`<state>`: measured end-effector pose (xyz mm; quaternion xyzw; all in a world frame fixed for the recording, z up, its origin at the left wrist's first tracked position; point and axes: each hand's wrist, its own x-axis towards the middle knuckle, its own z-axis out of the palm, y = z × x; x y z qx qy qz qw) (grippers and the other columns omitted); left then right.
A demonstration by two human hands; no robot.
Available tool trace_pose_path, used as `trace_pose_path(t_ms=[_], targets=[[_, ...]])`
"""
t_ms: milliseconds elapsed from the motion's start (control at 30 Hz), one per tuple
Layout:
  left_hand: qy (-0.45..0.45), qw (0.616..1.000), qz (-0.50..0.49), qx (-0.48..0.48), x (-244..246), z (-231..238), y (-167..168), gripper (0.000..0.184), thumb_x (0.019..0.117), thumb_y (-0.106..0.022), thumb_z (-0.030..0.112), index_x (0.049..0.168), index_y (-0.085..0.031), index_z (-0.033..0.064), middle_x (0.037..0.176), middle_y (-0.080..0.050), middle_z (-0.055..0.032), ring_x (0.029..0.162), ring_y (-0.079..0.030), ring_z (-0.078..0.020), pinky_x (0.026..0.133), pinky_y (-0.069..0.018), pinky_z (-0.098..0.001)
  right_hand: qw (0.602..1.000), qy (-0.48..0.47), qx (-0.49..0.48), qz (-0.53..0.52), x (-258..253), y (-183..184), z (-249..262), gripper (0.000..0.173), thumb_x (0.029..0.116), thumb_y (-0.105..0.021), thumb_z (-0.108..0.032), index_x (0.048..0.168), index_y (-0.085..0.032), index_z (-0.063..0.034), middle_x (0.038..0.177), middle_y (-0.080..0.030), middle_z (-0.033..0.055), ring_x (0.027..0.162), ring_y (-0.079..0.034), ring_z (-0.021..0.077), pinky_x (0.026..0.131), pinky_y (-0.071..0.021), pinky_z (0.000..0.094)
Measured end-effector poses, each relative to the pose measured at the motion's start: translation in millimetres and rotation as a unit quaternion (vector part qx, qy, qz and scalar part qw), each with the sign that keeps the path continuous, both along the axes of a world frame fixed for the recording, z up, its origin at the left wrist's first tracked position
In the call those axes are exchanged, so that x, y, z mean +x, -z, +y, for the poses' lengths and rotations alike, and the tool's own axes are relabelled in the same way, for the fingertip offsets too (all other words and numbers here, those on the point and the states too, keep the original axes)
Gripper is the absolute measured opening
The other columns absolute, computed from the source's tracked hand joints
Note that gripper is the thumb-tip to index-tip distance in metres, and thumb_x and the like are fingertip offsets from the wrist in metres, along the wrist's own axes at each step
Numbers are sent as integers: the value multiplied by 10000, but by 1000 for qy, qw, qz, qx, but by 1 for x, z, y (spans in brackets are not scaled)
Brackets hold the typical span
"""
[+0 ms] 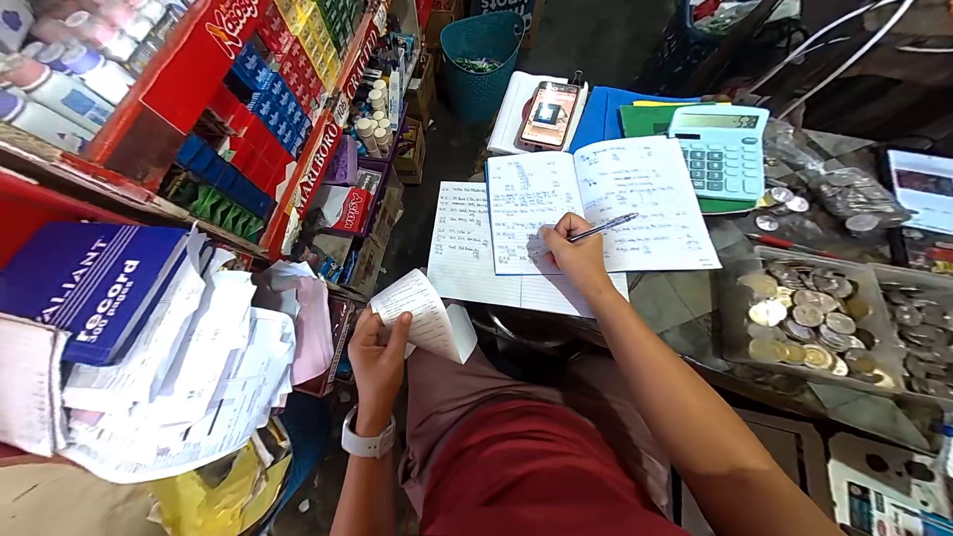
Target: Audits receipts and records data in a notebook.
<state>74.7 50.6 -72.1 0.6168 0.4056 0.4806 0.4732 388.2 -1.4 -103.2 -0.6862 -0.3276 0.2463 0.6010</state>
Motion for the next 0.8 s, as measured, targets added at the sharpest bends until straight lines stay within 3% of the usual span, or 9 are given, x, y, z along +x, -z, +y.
trace_pose_path(t_ms=[300, 800], targets=[[15, 1000, 7, 21, 7, 1, 2, 99, 900, -700, 61, 882, -729, -32, 985, -709, -82, 921, -688, -91, 832, -596, -266, 1000, -9, -4, -13, 13, 9, -1, 259, 944, -618, -84, 757, -451, -147, 588, -484, -90, 462, -491, 10, 464, -463, 184], [43, 999, -20, 11, 7, -1, 1, 101, 909, -690, 50, 887, -718, -45, 989, -676, -85, 918, -671, -82, 824, -587, -239, 1000, 10, 5, 20, 11, 2, -1, 280, 939, -608, -32, 755, -442, -162, 562, -484, -103, 423, -482, -7, 427, -444, 147]])
